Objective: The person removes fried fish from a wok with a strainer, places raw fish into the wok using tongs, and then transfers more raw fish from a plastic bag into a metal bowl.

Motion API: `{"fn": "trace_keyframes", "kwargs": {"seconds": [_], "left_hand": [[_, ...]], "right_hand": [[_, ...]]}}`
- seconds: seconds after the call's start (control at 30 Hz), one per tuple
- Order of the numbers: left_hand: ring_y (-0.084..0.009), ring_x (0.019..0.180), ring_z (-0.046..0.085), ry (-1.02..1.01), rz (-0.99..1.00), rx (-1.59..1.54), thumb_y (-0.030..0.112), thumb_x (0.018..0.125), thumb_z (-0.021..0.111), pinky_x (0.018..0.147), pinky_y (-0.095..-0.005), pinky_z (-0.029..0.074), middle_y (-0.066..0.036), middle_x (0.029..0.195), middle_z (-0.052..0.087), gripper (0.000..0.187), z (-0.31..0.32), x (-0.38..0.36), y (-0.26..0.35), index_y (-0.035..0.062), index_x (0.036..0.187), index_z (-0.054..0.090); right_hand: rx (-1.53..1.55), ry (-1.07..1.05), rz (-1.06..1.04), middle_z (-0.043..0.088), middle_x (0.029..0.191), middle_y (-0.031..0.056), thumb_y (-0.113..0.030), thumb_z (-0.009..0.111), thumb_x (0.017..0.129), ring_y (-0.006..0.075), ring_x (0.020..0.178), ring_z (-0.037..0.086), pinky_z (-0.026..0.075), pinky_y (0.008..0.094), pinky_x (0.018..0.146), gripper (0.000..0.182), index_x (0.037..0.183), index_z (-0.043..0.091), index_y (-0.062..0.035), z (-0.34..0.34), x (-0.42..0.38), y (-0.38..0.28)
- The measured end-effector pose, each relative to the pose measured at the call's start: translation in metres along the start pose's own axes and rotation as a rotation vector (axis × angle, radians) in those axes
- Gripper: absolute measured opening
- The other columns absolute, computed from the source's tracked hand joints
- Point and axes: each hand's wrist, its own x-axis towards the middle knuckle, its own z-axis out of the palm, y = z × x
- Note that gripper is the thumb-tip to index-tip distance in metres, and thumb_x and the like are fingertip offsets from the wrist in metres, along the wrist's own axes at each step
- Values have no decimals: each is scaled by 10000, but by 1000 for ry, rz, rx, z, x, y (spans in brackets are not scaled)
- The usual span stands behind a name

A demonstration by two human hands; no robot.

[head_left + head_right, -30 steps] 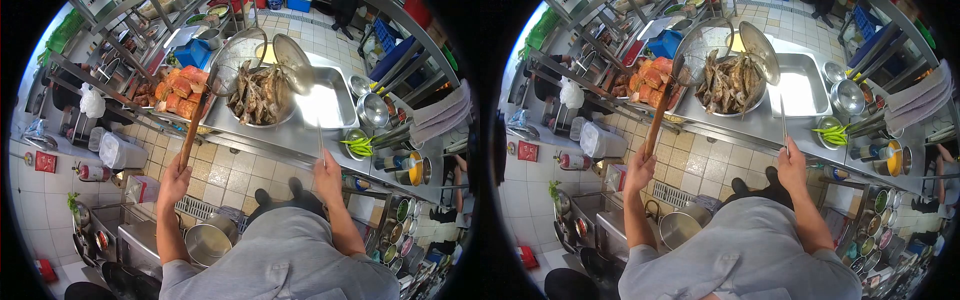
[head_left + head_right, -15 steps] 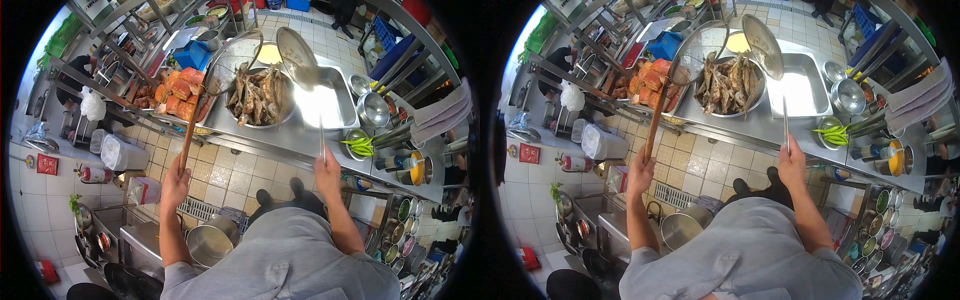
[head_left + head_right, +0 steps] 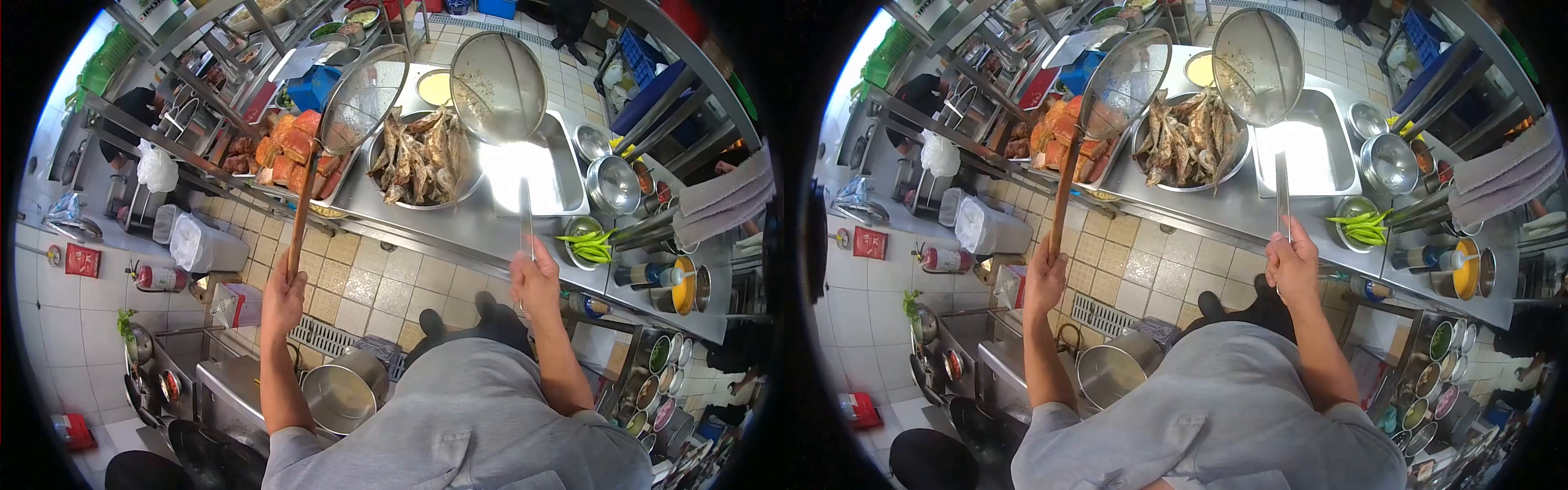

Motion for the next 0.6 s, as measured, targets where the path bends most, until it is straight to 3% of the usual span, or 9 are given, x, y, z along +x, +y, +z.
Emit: {"fn": "trace_keyframes", "kwargs": {"seconds": [0.03, 0.1, 0.27, 0.37, 0.47, 0.5, 0.6], "left_hand": [[-200, 868, 576, 10, 0, 50, 57, 967, 559, 763, -331, 445, -114, 1009, 614, 484, 0, 0, 0, 31, 1441, 463], [-287, 1004, 662, 22, -16, 110, 77, 960, 576, 888, -388, 497, -196, 1122, 676, 487, 3, 0, 3, 33, 1434, 471], [-335, 950, 676, 64, -51, 184, 89, 949, 592, 845, -425, 506, -231, 1068, 676, 500, 14, -3, 28, 76, 1437, 482], [-269, 840, 664, 138, -15, 179, 95, 940, 605, 778, -399, 514, -208, 950, 656, 513, 23, -11, 22, 84, 1438, 485], [-193, 718, 596, 170, -124, 113, 99, 938, 607, 692, -368, 503, -129, 857, 616, 514, 28, -30, 36, 85, 1437, 488], [-106, 641, 488, 240, -89, 15, 78, 945, 588, 598, -301, 449, -36, 773, 536, 510, 37, -41, 37, 79, 1444, 483], [-68, 601, 438, 305, -242, -239, 63, 961, 568, 546, -266, 390, 31, 739, 489, 477, 55, -87, 82, 62, 1432, 492]], "right_hand": [[4, -13, 6, 471, 645, 5, -121, 547, 1000, 65, 406, 380, 339, 257, 348, 489, 1453, 405, 0, -1, 1, -1], [15, -27, 20, 471, 646, 3, -123, 549, 999, 61, 407, 378, 344, 255, 350, 494, 1455, 403, -3, -5, 6, -2], [69, -45, 77, 481, 647, 2, -135, 551, 1003, 53, 411, 376, 357, 252, 355, 500, 1466, 399, -23, -13, 20, -7], [164, -88, 111, 480, 646, 3, -130, 548, 1004, 57, 405, 375, 363, 252, 354, 497, 1472, 400, -50, -19, 26, -19], [228, -199, 176, 473, 651, 4, -126, 532, 1010, 65, 394, 368, 359, 251, 350, 488, 1479, 402, -88, -30, 38, -35], [284, -273, 208, 467, 652, 5, -125, 521, 1012, 69, 390, 363, 354, 251, 348, 483, 1480, 403, -98, -33, 44, -39], [395, -509, 323, 448, 653, 7, -122, 492, 1018, 80, 379, 350, 342, 252, 342, 472, 1482, 405, -121, -37, 64, -49]]}}
